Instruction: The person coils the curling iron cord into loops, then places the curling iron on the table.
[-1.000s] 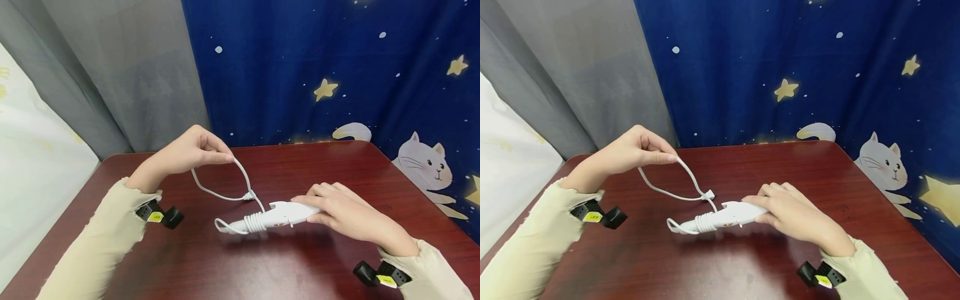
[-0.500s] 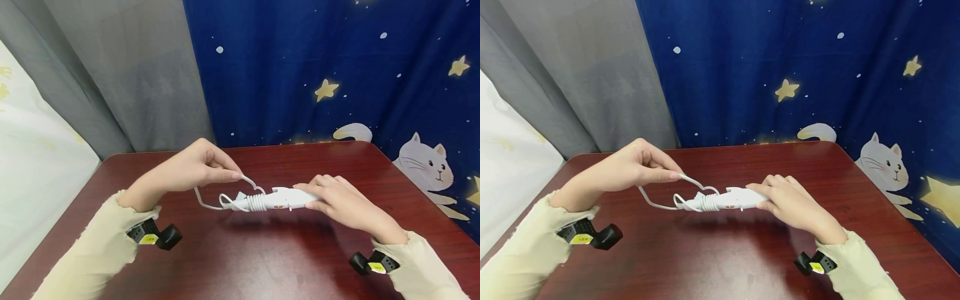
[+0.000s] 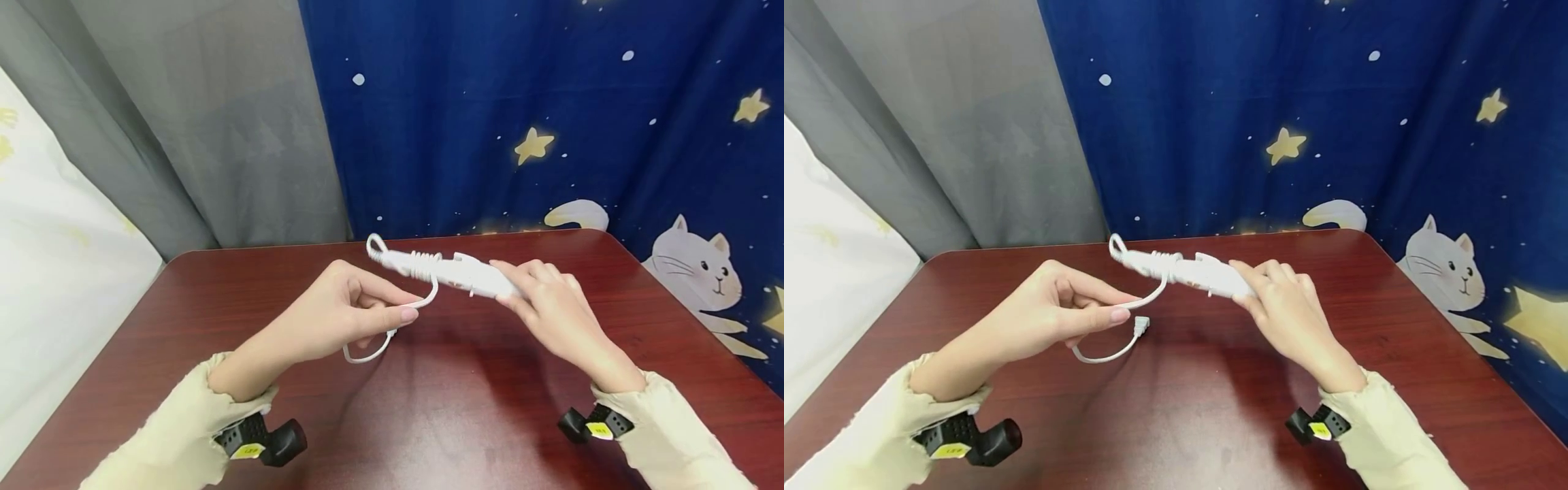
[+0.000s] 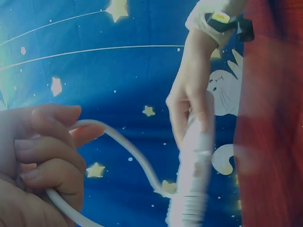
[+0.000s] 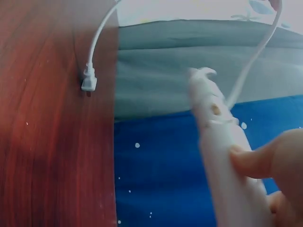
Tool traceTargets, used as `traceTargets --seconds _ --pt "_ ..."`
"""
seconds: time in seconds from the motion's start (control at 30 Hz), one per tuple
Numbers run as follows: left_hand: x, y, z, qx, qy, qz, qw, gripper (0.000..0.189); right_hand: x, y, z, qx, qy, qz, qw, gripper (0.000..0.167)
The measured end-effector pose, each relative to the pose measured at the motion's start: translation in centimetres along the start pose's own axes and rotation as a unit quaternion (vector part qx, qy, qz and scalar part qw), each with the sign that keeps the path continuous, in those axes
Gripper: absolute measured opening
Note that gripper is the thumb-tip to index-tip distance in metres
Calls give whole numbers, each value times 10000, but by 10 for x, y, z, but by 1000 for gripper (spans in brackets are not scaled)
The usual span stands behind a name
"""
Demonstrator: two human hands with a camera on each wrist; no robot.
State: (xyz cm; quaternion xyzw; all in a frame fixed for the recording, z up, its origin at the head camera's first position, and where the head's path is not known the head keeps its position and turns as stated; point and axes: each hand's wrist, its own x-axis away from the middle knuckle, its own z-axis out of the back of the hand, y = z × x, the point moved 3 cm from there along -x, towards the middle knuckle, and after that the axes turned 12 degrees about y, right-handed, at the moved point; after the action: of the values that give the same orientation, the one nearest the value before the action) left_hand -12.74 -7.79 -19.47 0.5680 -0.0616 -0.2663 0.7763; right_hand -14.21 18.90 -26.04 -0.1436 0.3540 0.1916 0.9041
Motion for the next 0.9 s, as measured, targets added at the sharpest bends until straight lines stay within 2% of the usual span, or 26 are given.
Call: traceTargets --seconds 0.13,0.3,0.47,0.57,0.67,0.77,0.9 --pt "4 -9 -3 299 139 113 9994 18 -4 6 5 -245 489 -417 9976 46" --pt "8 -25 -7 485 240 181 9984 22 -9 5 17 -597 910 -849 9904 45" --pt "8 -50 -9 783 146 -135 9967 29 -13 5 30 -914 1256 -1072 9820 44" --pt "6 -67 -8 1082 -112 -244 9938 34 -18 8 35 -1061 1279 -1146 9794 44" --pt "3 -85 -6 1122 -264 -81 9933 40 -26 10 36 -1125 1169 -1151 9800 43" --pt "0 -99 -6 893 -327 -38 9955 43 -32 12 34 -1186 960 -1115 9820 42" --pt "-6 -112 -13 742 -461 66 9962 43 -37 8 31 -1300 650 -964 9847 42"
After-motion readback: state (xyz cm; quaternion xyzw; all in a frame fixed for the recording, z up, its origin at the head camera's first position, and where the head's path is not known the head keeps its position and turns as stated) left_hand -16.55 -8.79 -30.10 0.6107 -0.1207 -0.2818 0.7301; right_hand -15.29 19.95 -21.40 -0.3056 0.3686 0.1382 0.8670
